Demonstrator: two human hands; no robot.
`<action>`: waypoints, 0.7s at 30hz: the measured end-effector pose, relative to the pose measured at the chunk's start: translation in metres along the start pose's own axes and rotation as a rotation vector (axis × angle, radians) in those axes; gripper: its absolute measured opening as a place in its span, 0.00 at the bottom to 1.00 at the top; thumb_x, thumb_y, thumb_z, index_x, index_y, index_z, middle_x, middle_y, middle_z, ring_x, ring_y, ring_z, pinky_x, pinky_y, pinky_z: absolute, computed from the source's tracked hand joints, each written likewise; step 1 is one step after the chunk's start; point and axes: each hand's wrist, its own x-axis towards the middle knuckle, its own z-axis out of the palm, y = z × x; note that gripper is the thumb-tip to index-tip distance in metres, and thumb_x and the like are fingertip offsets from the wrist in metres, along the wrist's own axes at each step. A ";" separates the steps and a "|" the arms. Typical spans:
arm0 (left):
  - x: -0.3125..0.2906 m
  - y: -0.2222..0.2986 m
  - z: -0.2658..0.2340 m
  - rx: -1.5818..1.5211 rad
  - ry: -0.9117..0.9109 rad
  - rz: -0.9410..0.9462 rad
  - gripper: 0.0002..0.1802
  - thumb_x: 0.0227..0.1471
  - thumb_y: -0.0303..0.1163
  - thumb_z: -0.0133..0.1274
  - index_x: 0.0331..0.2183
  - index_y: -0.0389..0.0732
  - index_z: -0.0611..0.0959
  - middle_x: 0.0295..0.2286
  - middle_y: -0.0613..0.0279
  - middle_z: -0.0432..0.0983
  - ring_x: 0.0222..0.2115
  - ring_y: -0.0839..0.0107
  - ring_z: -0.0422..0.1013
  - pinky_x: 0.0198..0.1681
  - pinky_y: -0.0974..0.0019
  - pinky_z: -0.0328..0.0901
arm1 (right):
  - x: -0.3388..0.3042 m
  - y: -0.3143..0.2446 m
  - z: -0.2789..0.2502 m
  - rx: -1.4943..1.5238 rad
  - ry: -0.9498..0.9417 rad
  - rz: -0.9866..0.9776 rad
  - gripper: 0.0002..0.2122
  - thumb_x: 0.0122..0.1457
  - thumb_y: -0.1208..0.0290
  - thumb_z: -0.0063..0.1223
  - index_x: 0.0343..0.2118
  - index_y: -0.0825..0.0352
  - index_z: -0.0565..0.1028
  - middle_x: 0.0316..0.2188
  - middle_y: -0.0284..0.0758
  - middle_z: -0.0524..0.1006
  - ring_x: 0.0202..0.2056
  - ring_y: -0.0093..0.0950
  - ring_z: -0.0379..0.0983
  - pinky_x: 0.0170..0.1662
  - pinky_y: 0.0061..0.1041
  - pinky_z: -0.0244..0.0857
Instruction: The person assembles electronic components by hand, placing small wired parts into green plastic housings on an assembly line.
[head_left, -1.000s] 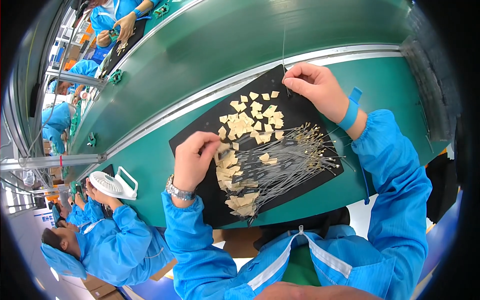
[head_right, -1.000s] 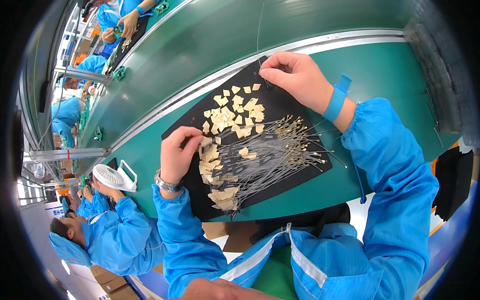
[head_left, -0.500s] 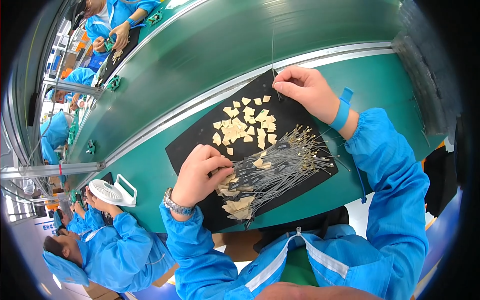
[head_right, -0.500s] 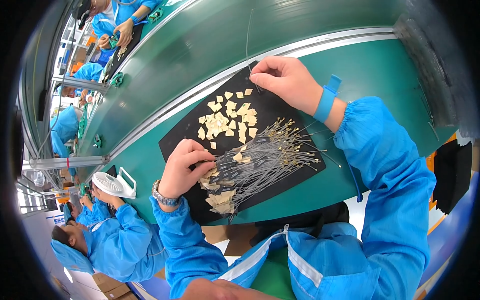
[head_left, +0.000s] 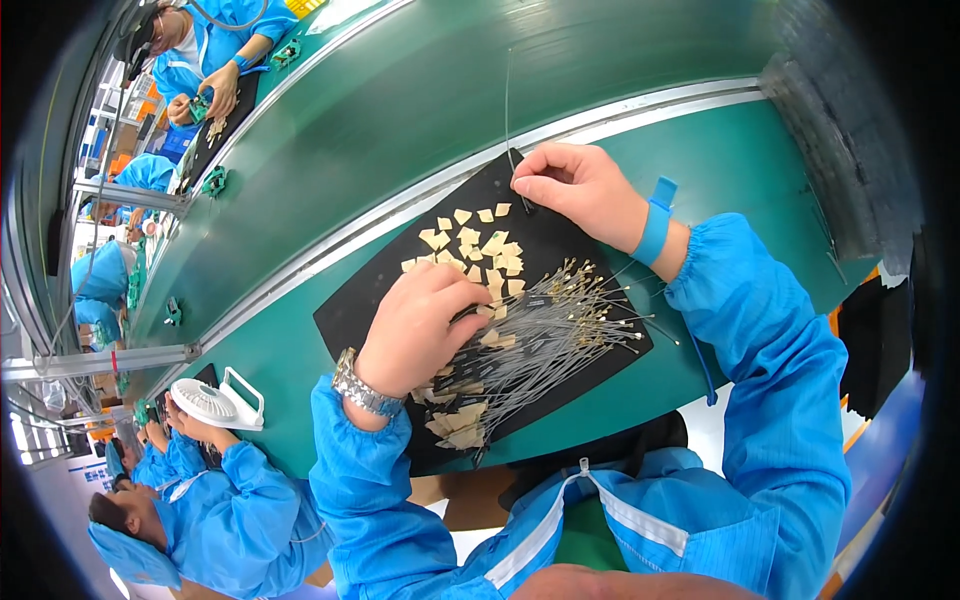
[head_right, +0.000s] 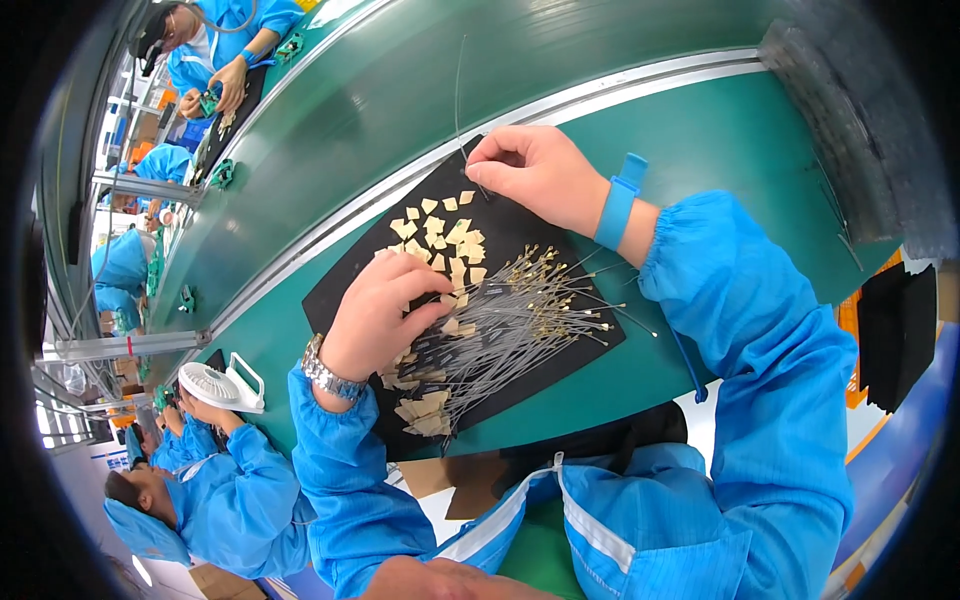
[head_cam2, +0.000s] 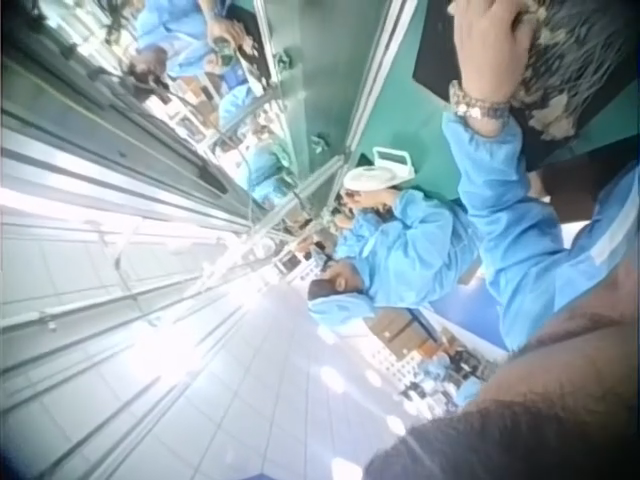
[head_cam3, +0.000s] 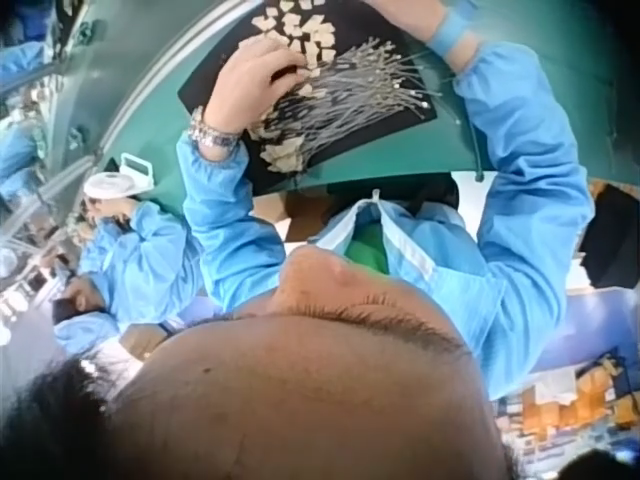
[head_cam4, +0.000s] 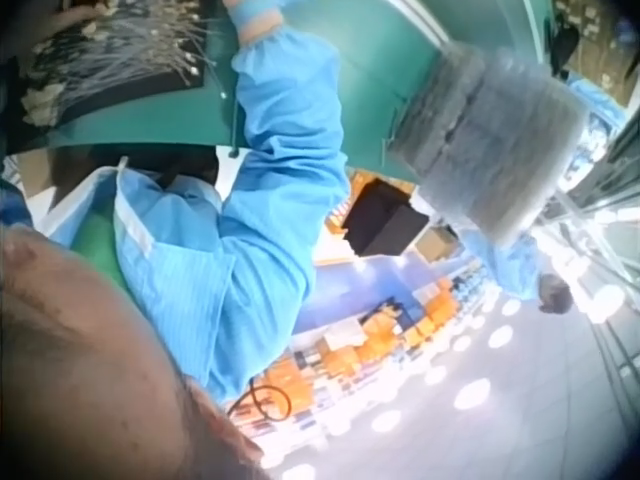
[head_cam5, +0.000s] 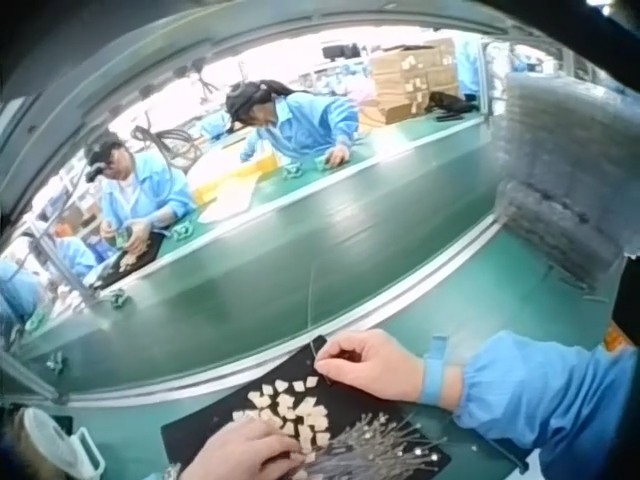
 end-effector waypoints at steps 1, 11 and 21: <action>-0.001 -0.002 0.002 -0.023 -0.021 0.000 0.11 0.43 0.27 0.64 0.33 0.41 0.83 0.29 0.61 0.74 0.32 0.60 0.70 0.37 0.62 0.66 | 0.001 0.000 0.000 -0.011 -0.001 -0.003 0.07 0.60 0.73 0.57 0.37 0.71 0.77 0.31 0.27 0.77 0.34 0.14 0.70 0.38 0.16 0.66; -0.001 -0.011 -0.003 -0.137 0.039 -0.039 0.11 0.47 0.19 0.58 0.36 0.37 0.82 0.28 0.59 0.77 0.28 0.64 0.74 0.32 0.67 0.67 | 0.002 0.002 0.001 0.002 0.002 -0.053 0.06 0.60 0.73 0.57 0.35 0.71 0.77 0.28 0.26 0.75 0.31 0.13 0.69 0.35 0.16 0.65; 0.003 0.006 0.013 -0.050 -0.002 0.034 0.09 0.42 0.27 0.64 0.31 0.42 0.84 0.28 0.63 0.75 0.31 0.61 0.70 0.32 0.62 0.67 | 0.003 0.003 0.002 -0.029 0.008 -0.056 0.07 0.60 0.73 0.57 0.35 0.71 0.77 0.29 0.26 0.76 0.32 0.14 0.69 0.36 0.16 0.66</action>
